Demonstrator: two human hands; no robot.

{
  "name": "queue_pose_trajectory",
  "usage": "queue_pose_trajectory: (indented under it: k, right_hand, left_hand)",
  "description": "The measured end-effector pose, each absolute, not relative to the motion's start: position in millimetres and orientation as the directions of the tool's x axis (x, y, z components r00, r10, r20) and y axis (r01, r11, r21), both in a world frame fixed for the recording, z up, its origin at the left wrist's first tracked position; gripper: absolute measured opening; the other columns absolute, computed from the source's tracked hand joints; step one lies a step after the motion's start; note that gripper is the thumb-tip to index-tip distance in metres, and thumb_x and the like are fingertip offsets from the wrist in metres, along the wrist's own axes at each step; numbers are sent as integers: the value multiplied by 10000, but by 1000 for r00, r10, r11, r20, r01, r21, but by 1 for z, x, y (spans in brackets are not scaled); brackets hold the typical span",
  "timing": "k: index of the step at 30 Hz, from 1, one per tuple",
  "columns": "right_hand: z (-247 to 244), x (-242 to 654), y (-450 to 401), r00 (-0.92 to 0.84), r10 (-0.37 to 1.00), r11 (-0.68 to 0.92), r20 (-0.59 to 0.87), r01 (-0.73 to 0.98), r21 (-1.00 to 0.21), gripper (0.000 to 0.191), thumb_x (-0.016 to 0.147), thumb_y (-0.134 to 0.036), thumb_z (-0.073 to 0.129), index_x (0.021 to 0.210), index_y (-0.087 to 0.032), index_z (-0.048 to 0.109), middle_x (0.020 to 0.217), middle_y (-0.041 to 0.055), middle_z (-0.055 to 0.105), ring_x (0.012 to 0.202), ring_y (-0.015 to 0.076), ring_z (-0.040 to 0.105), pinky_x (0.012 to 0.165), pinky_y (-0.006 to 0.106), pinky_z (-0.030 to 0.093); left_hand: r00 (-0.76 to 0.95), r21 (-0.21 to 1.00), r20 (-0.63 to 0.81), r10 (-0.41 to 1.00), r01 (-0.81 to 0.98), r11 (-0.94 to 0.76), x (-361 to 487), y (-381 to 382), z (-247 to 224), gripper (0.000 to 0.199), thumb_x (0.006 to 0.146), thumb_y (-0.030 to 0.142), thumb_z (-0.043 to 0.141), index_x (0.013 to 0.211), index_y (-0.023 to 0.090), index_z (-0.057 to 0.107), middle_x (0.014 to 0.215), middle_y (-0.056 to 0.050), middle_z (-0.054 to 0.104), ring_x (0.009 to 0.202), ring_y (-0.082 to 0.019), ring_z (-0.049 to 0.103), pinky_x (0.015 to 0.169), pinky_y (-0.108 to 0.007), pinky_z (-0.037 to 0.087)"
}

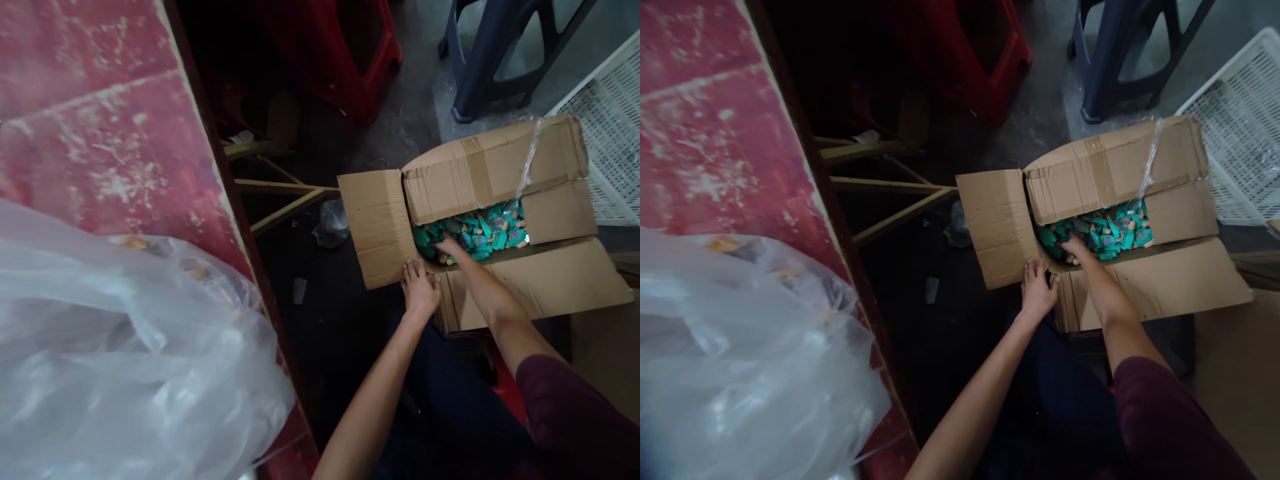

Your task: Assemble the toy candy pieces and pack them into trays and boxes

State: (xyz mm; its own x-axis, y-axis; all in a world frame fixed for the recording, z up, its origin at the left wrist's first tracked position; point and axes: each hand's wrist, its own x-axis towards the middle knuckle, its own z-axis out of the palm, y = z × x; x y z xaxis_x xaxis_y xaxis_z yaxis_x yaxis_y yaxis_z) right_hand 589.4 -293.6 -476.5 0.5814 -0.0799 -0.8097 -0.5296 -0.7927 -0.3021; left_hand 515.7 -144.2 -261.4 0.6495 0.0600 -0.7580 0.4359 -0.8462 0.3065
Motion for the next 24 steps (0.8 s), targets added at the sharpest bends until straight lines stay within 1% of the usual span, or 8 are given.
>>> queue_pose_trajectory:
  k: [4,6,8,10,12,14,18,24]
  right_hand:
    - [-489,584,-273,551,-87,-841,-830,-488,-235,815,760,-559,775,1406,-135,516,1379,217,606,1245,341,615,974,375,508]
    - [-486,578,-273,556,-101,-862,-825,-463,-207,813,755,-523,789,1403,-126,501,1375,235,587,1210,354,629,960,392,513]
    - [-480,573,-273,589,-126,-876,-798,-444,-189,789,786,-475,767,1419,-115,463,1439,269,502,1197,357,629,956,407,512]
    - [-474,570,-271,642,-141,-885,-754,-422,-194,737,842,-432,711,1435,-102,424,1507,289,399,1251,368,586,989,428,495]
    - [-471,571,-265,691,-120,-891,-712,-391,-229,693,877,-390,668,1451,-110,401,1533,268,371,1331,377,512,1038,441,466]
    - [-469,575,-259,723,-82,-890,-686,-363,-276,679,880,-365,662,1463,-135,399,1531,230,402,1362,369,479,1068,438,445]
    - [-463,586,-254,739,-65,-866,-671,-375,-329,608,882,-346,653,1429,-161,464,1461,192,517,1273,336,568,1057,423,453]
    - [-408,598,-294,723,-227,-792,-653,-527,-308,472,856,-331,643,1289,-149,596,1260,180,677,1130,295,665,950,385,521]
  left_hand:
    - [667,294,-743,56,401,-868,517,-147,-263,692,933,355,562,1554,104,385,1649,-262,244,1545,-398,222,1211,-527,297]
    - [672,291,-738,58,395,-871,518,-149,-263,696,932,361,566,1555,106,389,1637,-272,260,1539,-408,234,1205,-525,306]
    - [675,291,-736,57,390,-874,519,-151,-262,697,931,367,569,1555,109,393,1634,-275,262,1535,-416,239,1196,-528,319]
    - [674,292,-737,51,385,-875,518,-151,-261,691,931,368,571,1549,110,401,1637,-270,262,1535,-412,241,1195,-524,325]
    - [672,294,-739,44,381,-876,518,-151,-261,684,933,371,571,1544,110,406,1639,-263,264,1535,-405,246,1196,-521,326]
    - [677,295,-735,46,379,-877,516,-151,-262,678,936,374,571,1540,110,412,1639,-261,265,1534,-404,250,1191,-529,334]
    - [713,325,-699,50,379,-867,514,-149,-260,627,943,341,561,1510,99,447,1614,-233,343,1518,-384,289,1191,-528,346]
    - [849,563,-529,-19,334,-756,507,-142,-234,472,976,264,498,1432,148,533,1463,-154,550,1378,-281,494,1187,-447,381]
